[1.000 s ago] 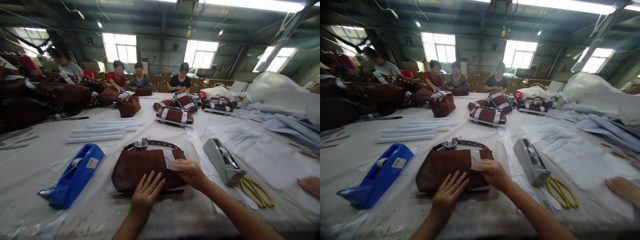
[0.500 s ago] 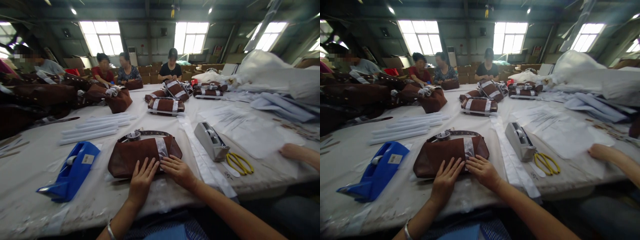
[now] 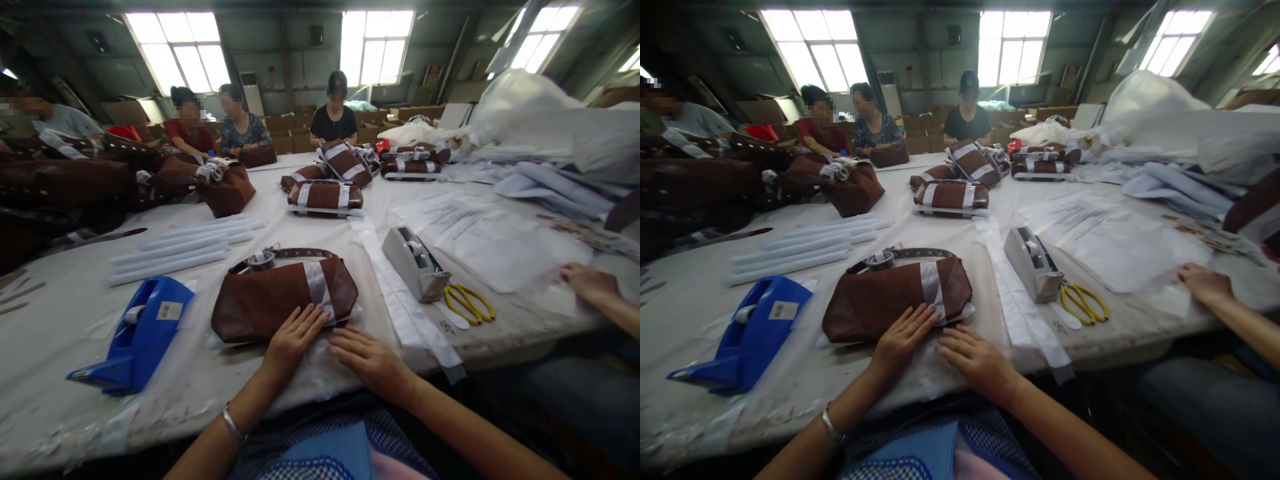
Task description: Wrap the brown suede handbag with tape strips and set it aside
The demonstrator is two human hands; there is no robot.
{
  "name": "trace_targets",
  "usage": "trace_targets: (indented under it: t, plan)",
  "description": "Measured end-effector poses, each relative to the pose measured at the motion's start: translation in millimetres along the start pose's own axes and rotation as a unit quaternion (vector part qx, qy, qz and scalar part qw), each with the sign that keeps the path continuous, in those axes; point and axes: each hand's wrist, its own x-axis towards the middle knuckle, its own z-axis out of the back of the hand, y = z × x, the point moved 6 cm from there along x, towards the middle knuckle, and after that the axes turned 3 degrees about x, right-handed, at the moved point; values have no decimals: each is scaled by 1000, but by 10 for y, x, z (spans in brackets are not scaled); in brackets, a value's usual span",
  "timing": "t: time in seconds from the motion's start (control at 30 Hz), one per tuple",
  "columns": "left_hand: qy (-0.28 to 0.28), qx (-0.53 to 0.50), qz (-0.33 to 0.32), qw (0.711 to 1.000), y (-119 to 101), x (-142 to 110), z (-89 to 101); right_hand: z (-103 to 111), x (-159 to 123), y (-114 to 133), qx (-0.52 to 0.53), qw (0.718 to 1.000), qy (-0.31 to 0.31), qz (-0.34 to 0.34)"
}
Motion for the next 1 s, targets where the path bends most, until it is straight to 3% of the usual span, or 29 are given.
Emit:
trace_targets:
  t: [0.13, 0.27, 0.53, 0.73, 1.0]
  plan:
    - [2, -17, 5, 1000, 5, -1, 2, -148, -1, 39, 12, 993, 104, -50]
    - [12, -29, 1, 1000, 14, 4, 8, -295, 191, 18, 32, 992, 121, -33]
    - [10, -12, -11, 1000, 22, 8, 25, -424, 315, 16, 17, 996, 10, 91]
    - [-3, 3, -16, 1000, 51, 30, 81, -209, 108, -3, 27, 996, -49, 72]
    - [-10, 14, -15, 1000, 20, 10, 10, -133, -97, 106, 15, 998, -38, 56]
